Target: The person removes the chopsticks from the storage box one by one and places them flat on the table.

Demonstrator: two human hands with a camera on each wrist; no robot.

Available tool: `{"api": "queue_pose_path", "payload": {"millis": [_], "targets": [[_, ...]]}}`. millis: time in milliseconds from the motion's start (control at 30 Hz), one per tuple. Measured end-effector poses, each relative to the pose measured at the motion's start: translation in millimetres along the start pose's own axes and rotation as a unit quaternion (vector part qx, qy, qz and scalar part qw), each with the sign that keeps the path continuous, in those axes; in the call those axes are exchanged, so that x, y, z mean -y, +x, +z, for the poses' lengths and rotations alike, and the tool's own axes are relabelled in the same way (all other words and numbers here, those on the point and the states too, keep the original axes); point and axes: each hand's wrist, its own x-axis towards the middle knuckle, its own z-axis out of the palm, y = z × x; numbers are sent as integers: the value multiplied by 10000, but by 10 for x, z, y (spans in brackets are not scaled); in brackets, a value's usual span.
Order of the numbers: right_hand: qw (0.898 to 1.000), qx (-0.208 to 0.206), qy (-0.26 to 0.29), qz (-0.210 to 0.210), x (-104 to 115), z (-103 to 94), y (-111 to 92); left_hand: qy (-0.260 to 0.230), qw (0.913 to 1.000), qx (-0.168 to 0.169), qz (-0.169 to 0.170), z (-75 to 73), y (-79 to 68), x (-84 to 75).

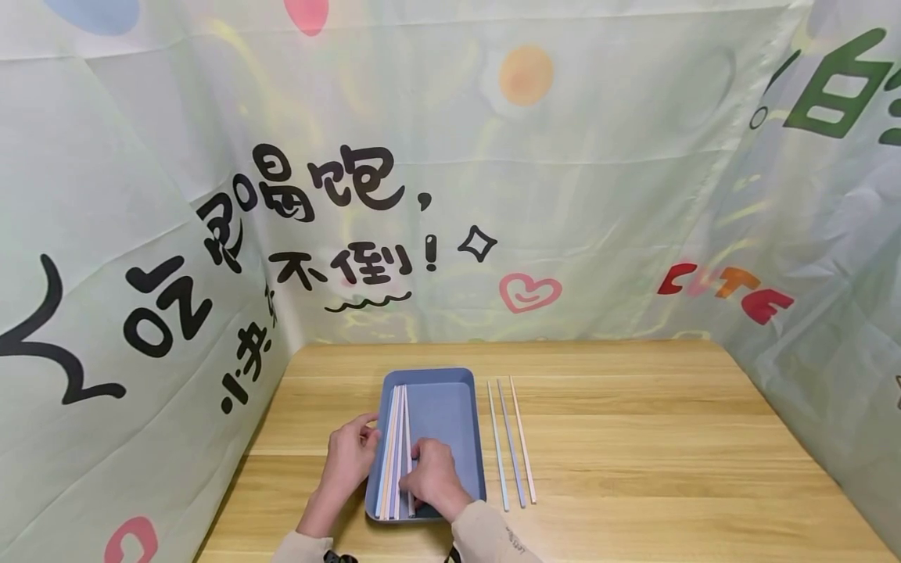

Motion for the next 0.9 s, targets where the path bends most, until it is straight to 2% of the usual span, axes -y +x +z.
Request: {"api": "queue_pose_path", "payload": {"millis": [300, 500, 700, 900], "targets": [[9994, 255, 197, 94, 17, -136, -4, 21, 9999, -100, 133, 2, 9, -12], [9994, 333, 61, 66, 0, -230, -23, 1, 10000, -9, 73, -5, 1, -18], [9983, 546, 217, 15, 50, -380, -50, -14, 10000, 6, 35, -8, -2, -16], [9992, 322, 126, -187, 72, -568, -30, -58, 10000, 16, 37, -12, -3, -20]]}}
